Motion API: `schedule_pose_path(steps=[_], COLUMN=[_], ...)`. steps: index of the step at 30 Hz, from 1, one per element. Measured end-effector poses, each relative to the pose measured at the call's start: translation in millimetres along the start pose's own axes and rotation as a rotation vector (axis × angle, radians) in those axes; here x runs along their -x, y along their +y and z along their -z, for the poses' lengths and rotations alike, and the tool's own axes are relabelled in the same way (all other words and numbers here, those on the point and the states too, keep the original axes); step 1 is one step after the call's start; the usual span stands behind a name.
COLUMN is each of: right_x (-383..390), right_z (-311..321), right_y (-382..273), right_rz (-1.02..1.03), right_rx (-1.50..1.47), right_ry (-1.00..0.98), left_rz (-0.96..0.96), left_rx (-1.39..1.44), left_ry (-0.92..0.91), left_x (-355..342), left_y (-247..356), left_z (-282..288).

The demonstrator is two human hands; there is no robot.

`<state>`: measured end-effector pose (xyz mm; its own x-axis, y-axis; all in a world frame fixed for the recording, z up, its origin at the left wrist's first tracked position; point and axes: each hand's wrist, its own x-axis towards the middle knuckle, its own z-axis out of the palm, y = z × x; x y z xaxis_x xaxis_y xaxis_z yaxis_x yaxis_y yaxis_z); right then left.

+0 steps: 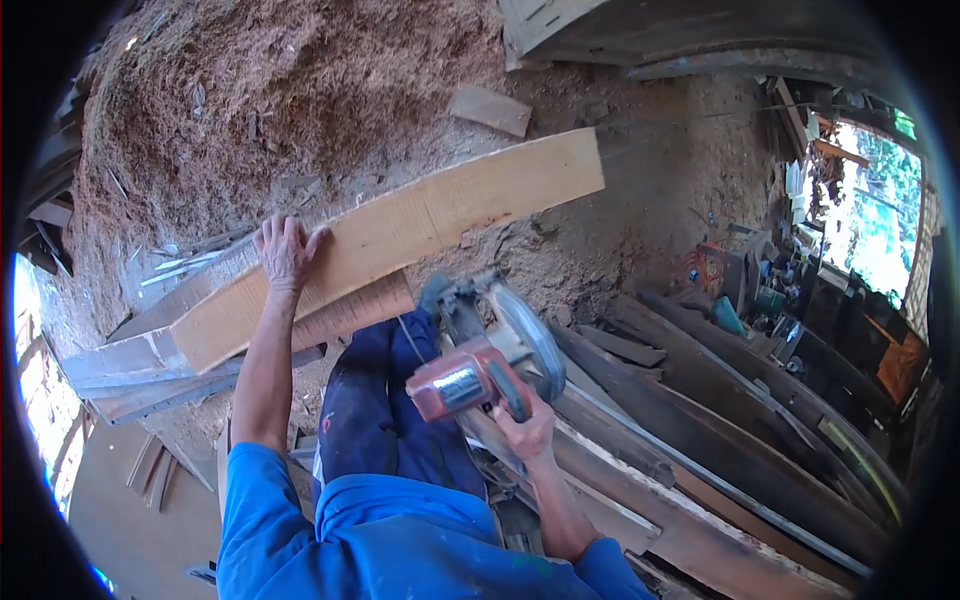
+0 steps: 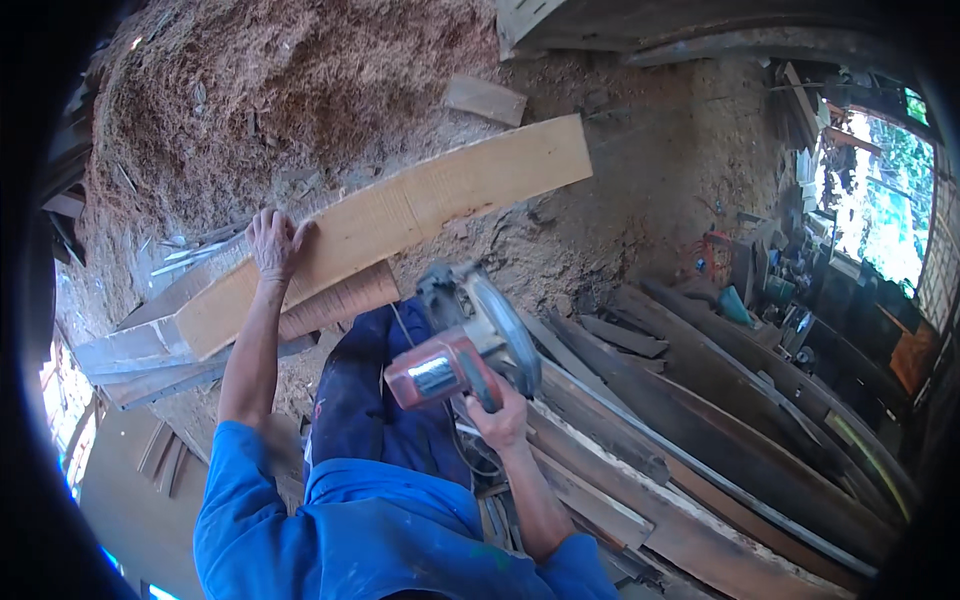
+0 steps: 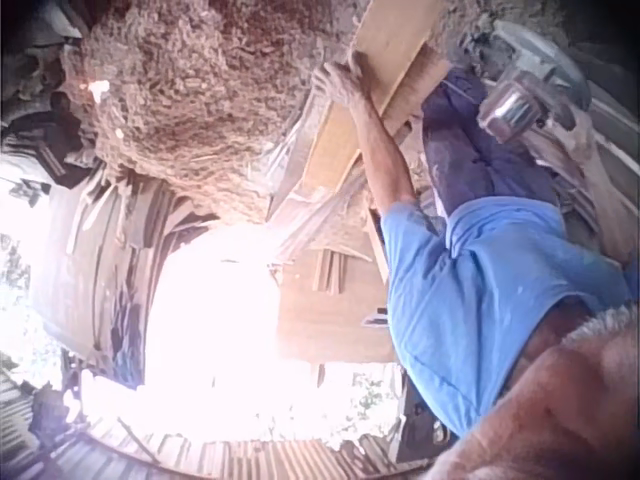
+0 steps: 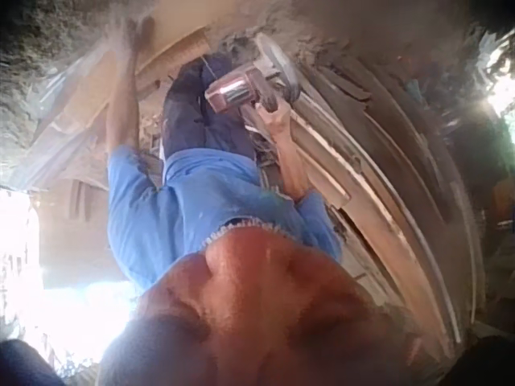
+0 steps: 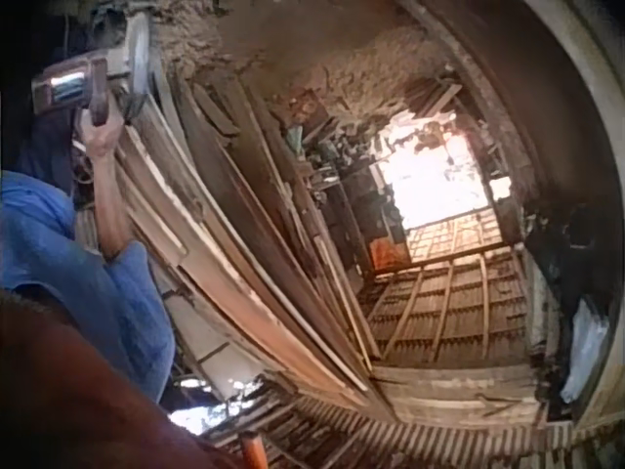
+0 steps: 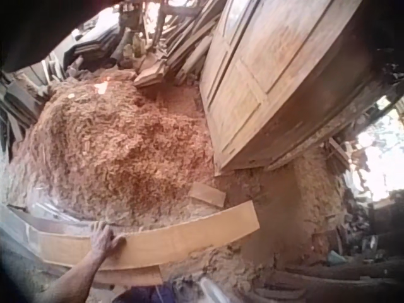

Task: The person measures a piece of wood with a tape measure, marks it with a pencil, and then cuts along the mark using a circular saw.

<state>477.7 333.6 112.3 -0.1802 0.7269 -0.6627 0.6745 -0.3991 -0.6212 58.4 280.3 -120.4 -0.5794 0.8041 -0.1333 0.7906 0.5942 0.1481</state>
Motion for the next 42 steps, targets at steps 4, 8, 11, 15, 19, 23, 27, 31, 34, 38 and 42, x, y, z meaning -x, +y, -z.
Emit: schedule_pose_path(steps=[4,8,11,15,19,23,27,31,34,38,42], right_x=[-23,-37,-43,-52,-63,-69,-72,-76,-78,-83,-89], right_z=[-39,-66,-73,-76,-81,-87,-90,-92,-94,-94,-95], right_y=[1,14,19,19,18,10,4,2,-2,-3,-9], right_rz=[0.136,0.275,0.28,0.343,0.367,0.424,0.407,0.405,0.386,0.389,0.332], right_rx=[0.044,0.064,0.099,0.064,0.081,0.064,0.069,0.086,0.054,0.079,0.071], right_ry=[-0.06,-0.023,-0.033,-0.023,-0.047,-0.012,-0.017,-0.03,-0.037,-0.054,-0.095], left_rz=[0.007,-0.056,-0.07,-0.077,-0.067,-0.087,-0.129,-0.132,-0.142,-0.133,-0.154], left_rx=[-0.061,-0.039,0.031,0.07,0.094,0.104,0.09,0.093,0.081,0.085,0.101], left_ry=[0.263,0.217,0.186,0.135,0.132,0.09,0.138,0.118,0.106,0.067,0.057], left_x=[0,-5,-4,-1,-1,-4,-4,-4,-5,-7,-8], left_y=[-1,-2,0,-2,-2,2,1,3,2,3,4], left_z=[-16,-20,-13,-12,-9,-7,-8,-4,-4,1,2])
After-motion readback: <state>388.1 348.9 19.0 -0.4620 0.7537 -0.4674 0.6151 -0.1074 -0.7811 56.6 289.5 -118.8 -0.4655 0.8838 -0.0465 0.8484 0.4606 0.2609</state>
